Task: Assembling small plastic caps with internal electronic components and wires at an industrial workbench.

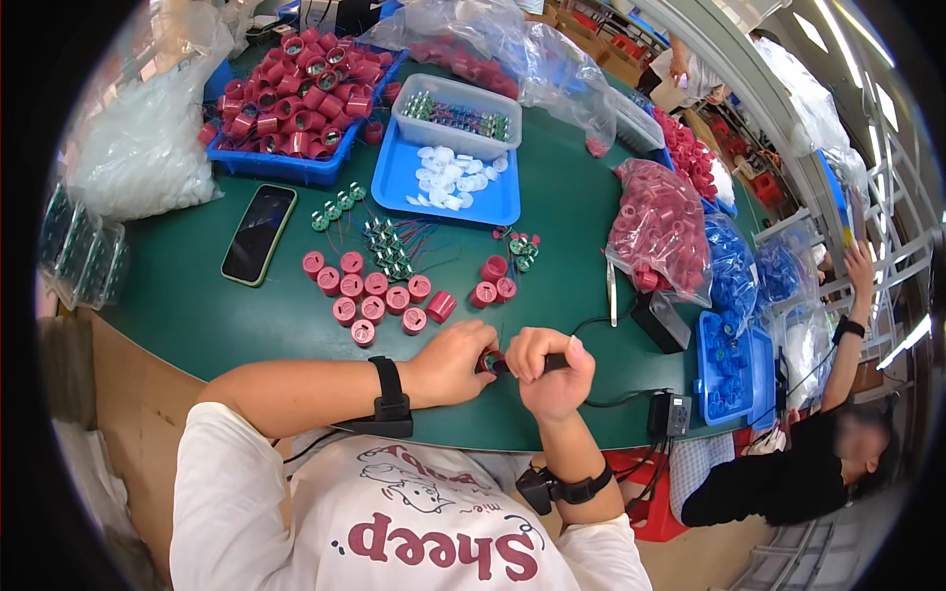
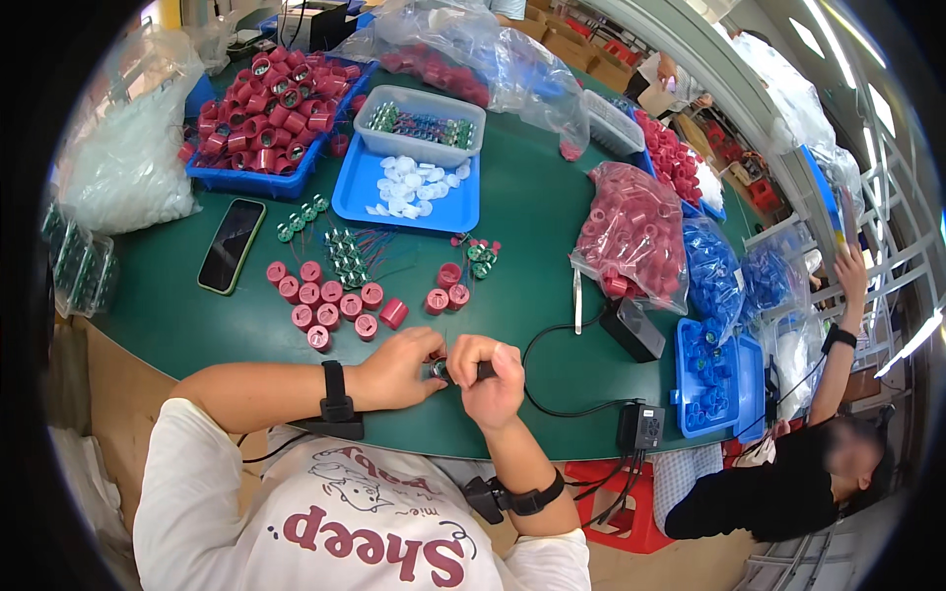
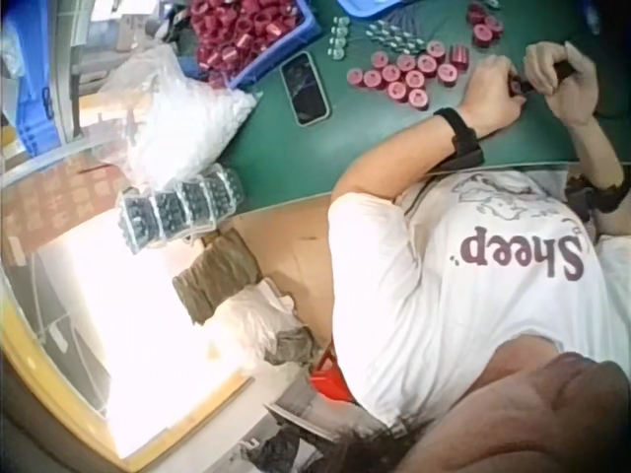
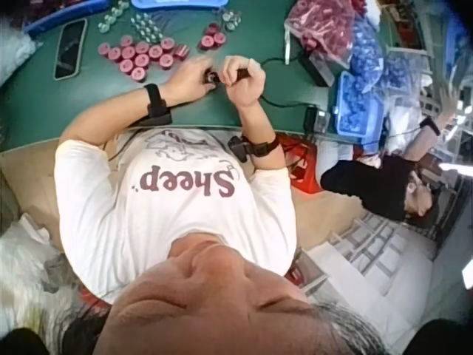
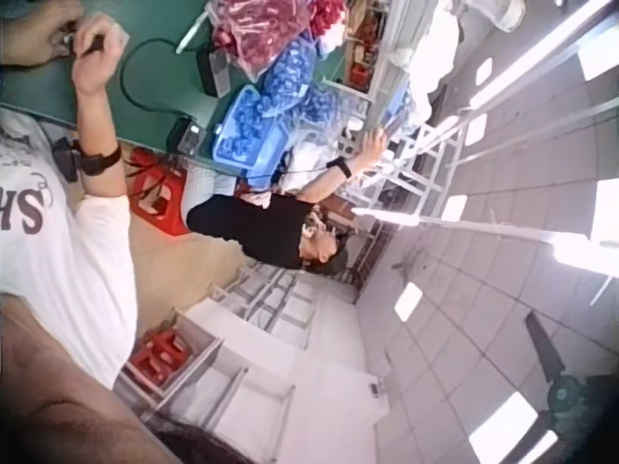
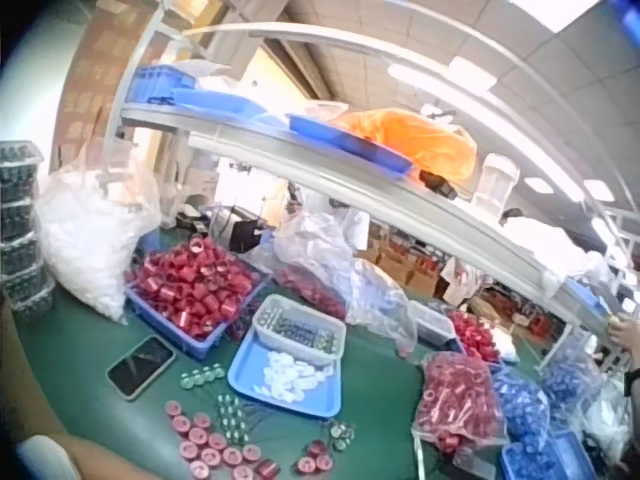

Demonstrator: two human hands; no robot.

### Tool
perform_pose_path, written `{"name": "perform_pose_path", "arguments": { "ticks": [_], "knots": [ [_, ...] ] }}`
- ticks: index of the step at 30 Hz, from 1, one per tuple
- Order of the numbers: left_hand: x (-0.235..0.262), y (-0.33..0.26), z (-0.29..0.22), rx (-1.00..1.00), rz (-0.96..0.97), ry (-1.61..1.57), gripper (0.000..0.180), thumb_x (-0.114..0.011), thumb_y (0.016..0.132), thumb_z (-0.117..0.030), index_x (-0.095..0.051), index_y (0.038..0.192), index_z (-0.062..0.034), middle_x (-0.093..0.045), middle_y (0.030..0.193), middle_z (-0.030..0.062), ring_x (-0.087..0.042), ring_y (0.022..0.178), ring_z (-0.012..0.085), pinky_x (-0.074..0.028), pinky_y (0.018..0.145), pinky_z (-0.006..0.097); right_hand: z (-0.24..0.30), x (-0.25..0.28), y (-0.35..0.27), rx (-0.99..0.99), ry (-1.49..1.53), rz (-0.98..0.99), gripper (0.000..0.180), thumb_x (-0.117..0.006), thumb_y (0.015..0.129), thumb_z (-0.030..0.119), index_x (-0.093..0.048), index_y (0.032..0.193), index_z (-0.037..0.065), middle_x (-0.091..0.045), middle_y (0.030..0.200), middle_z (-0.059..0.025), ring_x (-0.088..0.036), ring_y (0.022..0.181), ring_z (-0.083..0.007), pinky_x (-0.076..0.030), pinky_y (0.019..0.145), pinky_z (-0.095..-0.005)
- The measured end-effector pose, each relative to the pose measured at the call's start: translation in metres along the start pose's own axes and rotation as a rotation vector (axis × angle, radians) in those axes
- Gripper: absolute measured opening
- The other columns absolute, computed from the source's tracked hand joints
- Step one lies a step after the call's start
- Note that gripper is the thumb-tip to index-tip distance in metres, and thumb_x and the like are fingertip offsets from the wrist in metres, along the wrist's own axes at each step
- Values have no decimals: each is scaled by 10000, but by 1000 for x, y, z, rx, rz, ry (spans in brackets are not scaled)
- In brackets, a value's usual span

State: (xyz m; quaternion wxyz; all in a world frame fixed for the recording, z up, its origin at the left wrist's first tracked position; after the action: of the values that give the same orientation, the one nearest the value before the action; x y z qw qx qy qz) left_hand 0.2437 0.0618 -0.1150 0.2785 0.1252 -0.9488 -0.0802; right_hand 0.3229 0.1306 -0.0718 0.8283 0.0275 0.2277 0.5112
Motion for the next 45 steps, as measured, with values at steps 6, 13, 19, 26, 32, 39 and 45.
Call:
{"name": "perform_pose_path", "arguments": {
  "ticks": [6, 13, 19, 26, 32, 39, 45],
  "knots": [
    [-2, -1, 7, -36, -55, -2, 294, -719, 629, -89, -507, 815, -6, -529, 810, 163, -525, 798, 348, -425, 684, 415, -19, 1, 3, -4, -144, -18, 504, -325, 859, 387, -364, 496, 41, -391, 474, -67, -324, 443, -151, -263, 437, -279],
    [-3, -3, 11, -33, -79, -58, 287, -711, 620, -84, -515, 814, -6, -535, 826, 167, -523, 812, 358, -427, 691, 419, -21, -12, 9, -3, -270, 99, 508, -364, 826, 389, -316, 460, 39, -350, 434, -59, -314, 409, -155, -245, 428, -292],
    [2, -2, 8, -33, -91, -74, 271, -707, 615, -81, -514, 791, -10, -545, 818, 157, -528, 820, 361, -425, 707, 434, -22, -8, 10, -12, -238, 55, 502, -383, 815, 385, -307, 467, 32, -347, 445, -60, -319, 417, -157, -231, 428, -296],
    [2, 1, 5, -118, -104, -63, 282, -719, 610, -80, -528, 810, -24, -559, 814, 147, -543, 832, 351, -438, 742, 415, -12, -9, 11, 53, -301, 38, 517, -366, 860, 412, -329, 489, 53, -371, 471, -43, -322, 434, -144, -235, 428, -283],
    [30, 0, 8, 280, -72, -885, 171, -696, 762, -81, -552, 845, -41, -626, 847, 81, -588, 716, 149, -472, 631, 262, 102, 12, 12, 364, 572, -111, 649, -362, 834, 675, -355, 546, 93, -325, 478, -19, -274, 423, -126, -225, 435, -262],
    [90, 1, 19, 369, -106, -1469, 192, -527, 909, -234, -597, 893, -55, -642, 863, 84, -576, 709, 138, -476, 660, 269, 76, 36, 13, 287, 603, -238, 654, -355, 835, 687, -300, 538, 107, -298, 473, -12, -245, 399, -114, -231, 398, -252],
    [166, 2, 10, 173, -358, -955, 169, -586, 880, -204, -618, 828, -46, -611, 775, 16, -545, 680, 89, -445, 636, 239, 57, 56, 11, 276, 595, -230, 644, -334, 849, 678, -337, 571, 97, -295, 471, -7, -224, 397, -104, -225, 390, -252]
  ]
}}
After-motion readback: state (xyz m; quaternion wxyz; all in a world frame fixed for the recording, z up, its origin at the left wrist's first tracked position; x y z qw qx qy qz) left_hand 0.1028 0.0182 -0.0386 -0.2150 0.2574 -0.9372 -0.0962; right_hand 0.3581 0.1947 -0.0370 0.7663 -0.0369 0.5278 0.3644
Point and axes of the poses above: each hand's wrist, its own y-axis towards the middle knuckle, its own x-axis out of the back of the hand, z = x × y, the point moved 6 cm from there along y, towards the middle knuckle
